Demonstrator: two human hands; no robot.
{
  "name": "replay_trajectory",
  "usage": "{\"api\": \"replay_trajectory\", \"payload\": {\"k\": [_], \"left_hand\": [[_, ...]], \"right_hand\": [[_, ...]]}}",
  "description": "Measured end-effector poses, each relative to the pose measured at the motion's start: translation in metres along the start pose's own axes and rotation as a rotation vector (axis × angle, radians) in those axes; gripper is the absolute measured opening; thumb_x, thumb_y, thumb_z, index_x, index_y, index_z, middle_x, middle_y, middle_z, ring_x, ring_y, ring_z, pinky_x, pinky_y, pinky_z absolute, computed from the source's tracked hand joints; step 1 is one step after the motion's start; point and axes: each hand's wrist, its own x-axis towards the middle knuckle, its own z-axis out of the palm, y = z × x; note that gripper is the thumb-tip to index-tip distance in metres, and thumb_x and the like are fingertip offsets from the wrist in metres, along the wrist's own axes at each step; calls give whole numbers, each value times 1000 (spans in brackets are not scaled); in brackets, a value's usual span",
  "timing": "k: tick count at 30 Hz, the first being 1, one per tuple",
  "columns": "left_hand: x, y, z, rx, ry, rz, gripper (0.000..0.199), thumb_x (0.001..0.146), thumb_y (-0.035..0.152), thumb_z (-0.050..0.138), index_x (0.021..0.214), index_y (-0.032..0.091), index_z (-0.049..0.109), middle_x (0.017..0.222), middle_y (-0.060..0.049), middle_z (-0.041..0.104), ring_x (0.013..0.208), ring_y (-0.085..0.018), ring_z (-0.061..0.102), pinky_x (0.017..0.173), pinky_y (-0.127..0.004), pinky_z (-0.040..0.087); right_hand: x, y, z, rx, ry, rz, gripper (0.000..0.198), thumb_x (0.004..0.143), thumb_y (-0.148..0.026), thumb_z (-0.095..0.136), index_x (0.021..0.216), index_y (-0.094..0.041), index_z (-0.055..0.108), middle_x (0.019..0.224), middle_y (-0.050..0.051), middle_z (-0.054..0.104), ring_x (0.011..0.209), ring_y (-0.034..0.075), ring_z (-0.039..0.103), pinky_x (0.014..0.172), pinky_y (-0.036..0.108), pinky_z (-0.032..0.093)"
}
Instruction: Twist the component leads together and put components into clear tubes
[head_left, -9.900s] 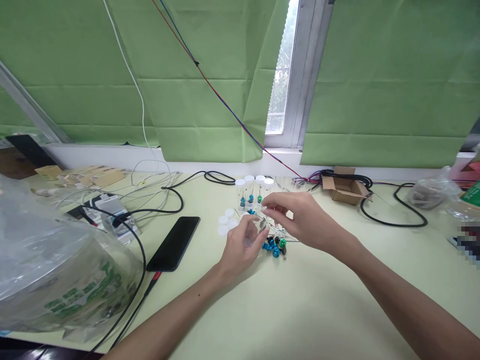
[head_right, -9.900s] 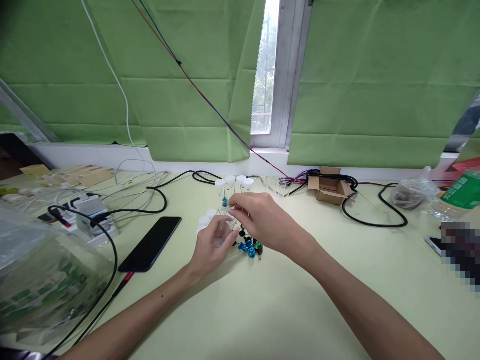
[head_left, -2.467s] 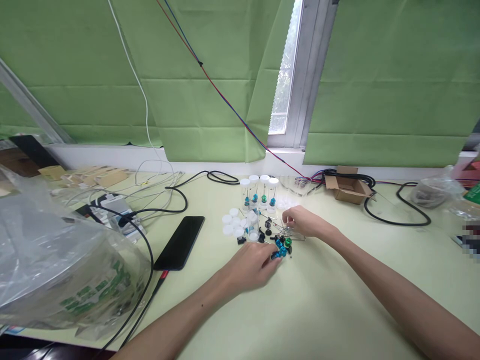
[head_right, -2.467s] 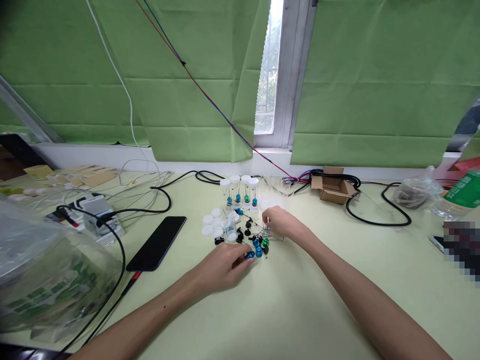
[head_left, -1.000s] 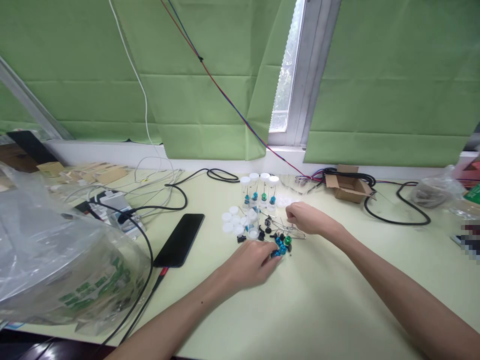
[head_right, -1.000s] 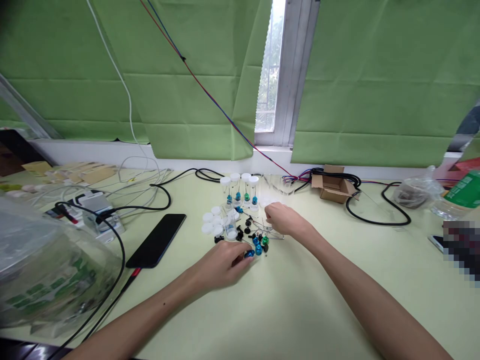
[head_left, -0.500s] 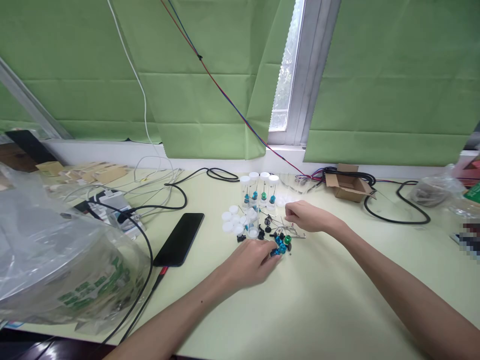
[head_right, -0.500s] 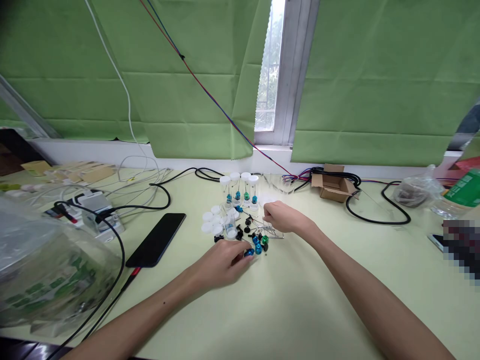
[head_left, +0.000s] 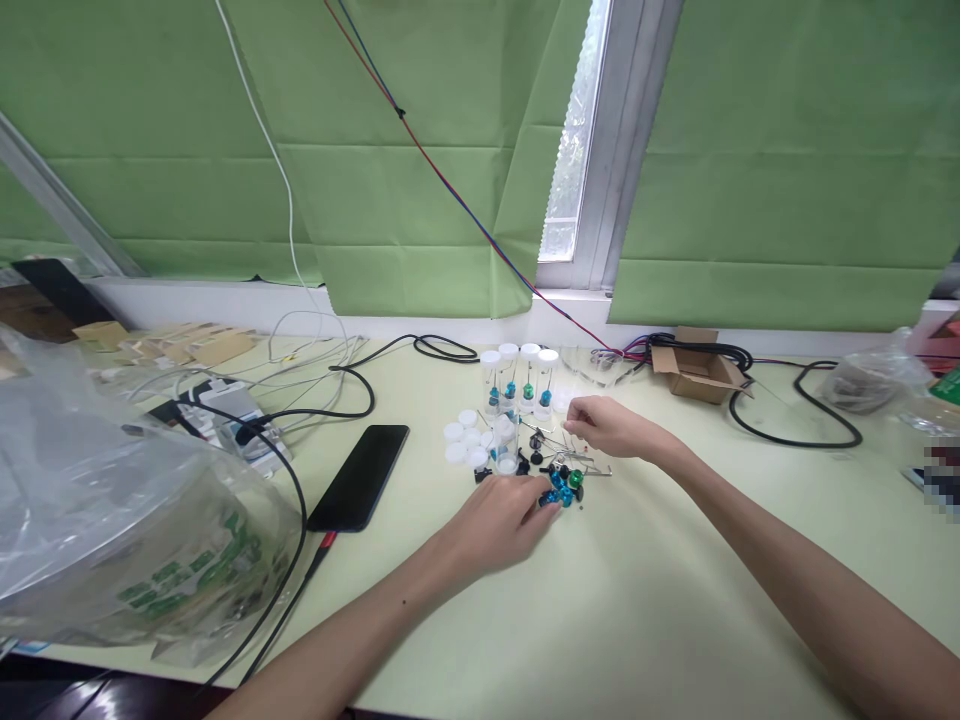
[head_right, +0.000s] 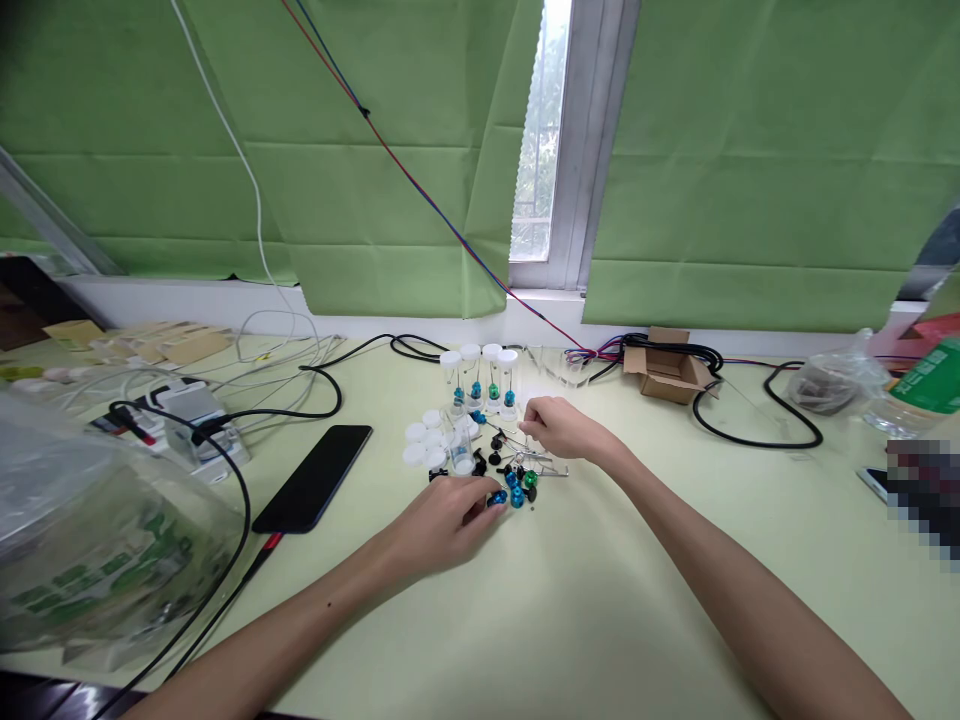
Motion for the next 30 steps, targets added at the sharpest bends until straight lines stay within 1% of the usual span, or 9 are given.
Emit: {"api": "replay_trajectory", "payload": {"k": [3, 6, 11, 14, 17, 22, 30], "left_hand": [[0, 1, -1, -27, 18, -38, 28, 96, 29, 41, 70, 20, 43, 64, 1, 52, 54, -13, 42, 52, -28, 24], [1, 0, 0, -61, 59, -89, 27, 96, 31, 41, 73, 20, 48, 67, 0, 54, 57, -14, 45, 53, -28, 26], [3, -4, 3, -135, 125, -167, 23, 97, 34, 43, 89, 19, 58, 68, -1, 57, 63, -16, 51, 58, -28, 33], [3, -3, 3, -173, 137, -188, 23, 97, 35, 44, 92, 19, 59, 68, -1, 58, 64, -17, 52, 58, -28, 34], [3, -1, 2, -197, 142, -203, 23, 96, 36, 44, 92, 19, 59, 68, 0, 58, 64, -17, 53, 58, -28, 34], [3, 0, 2, -197, 146, -200, 23, 97, 37, 44, 90, 20, 57, 68, 0, 57, 63, -16, 52, 58, -28, 34], [3, -2, 2, -200, 147, -198, 22, 96, 37, 45, 91, 20, 57, 69, 0, 58, 65, -16, 53, 58, -27, 35]], "right_hand": [[-3, -4, -3, 72, -8, 18, 21, 90, -32, 49, 73, -20, 48, 67, 1, 59, 58, 15, 51, 53, 26, 35], [-7, -10, -8, 191, -43, 12, 24, 91, -36, 49, 74, -20, 48, 63, 0, 57, 56, 14, 50, 53, 26, 35], [-11, -16, -12, 411, -121, -48, 35, 90, -50, 51, 72, -21, 45, 58, -2, 51, 52, 12, 42, 52, 26, 31], [-12, -17, -12, 507, -165, -89, 41, 89, -57, 53, 71, -20, 45, 59, -3, 48, 53, 11, 41, 53, 26, 32], [-12, -19, -11, 584, -209, -92, 44, 87, -60, 56, 71, -20, 44, 59, -4, 45, 53, 11, 40, 53, 26, 31], [-13, -22, -9, 668, -284, -112, 48, 85, -62, 58, 69, -20, 41, 58, -5, 43, 51, 9, 37, 53, 26, 30], [-11, -18, -4, 679, -320, -125, 48, 85, -63, 56, 70, -20, 42, 58, -5, 44, 52, 10, 39, 54, 26, 30]]}}
